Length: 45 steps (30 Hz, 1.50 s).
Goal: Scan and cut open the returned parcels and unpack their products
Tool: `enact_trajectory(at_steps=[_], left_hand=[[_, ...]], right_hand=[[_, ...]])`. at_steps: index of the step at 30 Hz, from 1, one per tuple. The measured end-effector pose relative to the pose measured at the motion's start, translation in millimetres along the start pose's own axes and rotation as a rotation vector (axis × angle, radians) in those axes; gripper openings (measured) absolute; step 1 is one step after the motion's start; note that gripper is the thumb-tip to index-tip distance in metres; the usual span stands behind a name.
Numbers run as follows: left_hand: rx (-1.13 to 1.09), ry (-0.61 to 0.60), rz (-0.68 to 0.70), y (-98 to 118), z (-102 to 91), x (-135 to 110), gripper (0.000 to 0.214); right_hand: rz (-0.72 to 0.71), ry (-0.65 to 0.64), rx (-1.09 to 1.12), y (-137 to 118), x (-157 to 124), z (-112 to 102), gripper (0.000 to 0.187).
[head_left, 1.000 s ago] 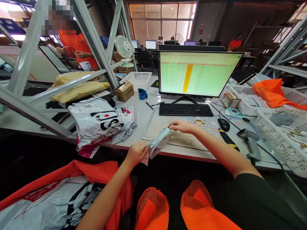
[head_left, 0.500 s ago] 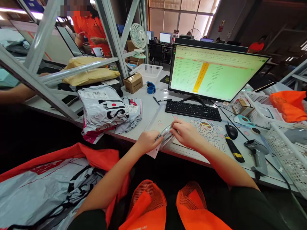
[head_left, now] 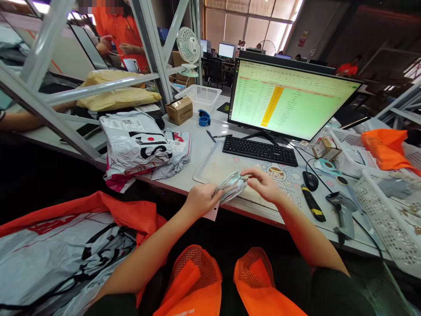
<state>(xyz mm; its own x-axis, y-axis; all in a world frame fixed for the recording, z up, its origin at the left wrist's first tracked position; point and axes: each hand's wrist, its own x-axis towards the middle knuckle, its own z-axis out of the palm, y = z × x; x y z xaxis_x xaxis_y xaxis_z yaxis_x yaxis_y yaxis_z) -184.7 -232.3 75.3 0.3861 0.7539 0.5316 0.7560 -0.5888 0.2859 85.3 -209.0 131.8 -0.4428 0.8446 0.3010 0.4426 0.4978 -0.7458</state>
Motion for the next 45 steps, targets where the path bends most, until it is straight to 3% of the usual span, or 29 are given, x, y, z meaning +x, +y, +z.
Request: enact_trajectory(at_steps=[3,8,11,14,18,22,24,27,30,38,45], left_hand=[[-0.105,-0.066,-0.232,5.2,-10.6,5.4,0.045],[-0.503,0.182,-0.426,14.0,-29.4,7.7,0.052],[-0.61,0.18,-0.471,19.5,-30.9,1.3,0.048],[-0.493,0.049,-0.427,17.9,-19.8,-13.9,0.043],[-0.389,-0.094,-0.321,5.4,14.3,-34.7,0.044],[-0.384,0.042,-0.305,3.0,49.9,-33.2,0.03],[-0.34,0.089,-0.27,10.9,59.3,-24.9,0.028],[-0.198,0.065,-0.222,28.3,61.4,-10.0,0.031],[-0.101,0.008,-0.195,40.7,56.3,3.0,0.035],[-0.007,-0.103,-0.196,39.4,49.3,23.6,0.036],[0.039,-0.17,-0.152,32.7,46.3,41.5,0.04]], right_hand=[[-0.115,-0.06,-0.175,-15.6,-14.6,8.8,0.031],[-0.124,-0.116,-0.318,-26.7,-16.8,21.1,0.034],[-0.111,-0.144,-0.312,-29.9,-18.7,20.4,0.029],[-0.051,-0.15,-0.315,-31.2,-27.7,13.8,0.033],[0.039,-0.124,-0.366,-32.0,-41.7,5.0,0.016],[0.134,-0.214,-0.502,-29.2,-49.9,5.5,0.01],[0.142,-0.296,-0.595,-22.4,-54.2,8.9,0.022],[0.137,-0.416,-0.688,-6.7,-61.1,13.5,0.076],[0.143,-0.492,-0.683,5.2,-65.5,14.4,0.095],[-0.038,-0.453,-0.841,4.8,-69.7,25.9,0.09],[-0.403,-0.359,-0.846,14.3,-68.0,29.9,0.049]])
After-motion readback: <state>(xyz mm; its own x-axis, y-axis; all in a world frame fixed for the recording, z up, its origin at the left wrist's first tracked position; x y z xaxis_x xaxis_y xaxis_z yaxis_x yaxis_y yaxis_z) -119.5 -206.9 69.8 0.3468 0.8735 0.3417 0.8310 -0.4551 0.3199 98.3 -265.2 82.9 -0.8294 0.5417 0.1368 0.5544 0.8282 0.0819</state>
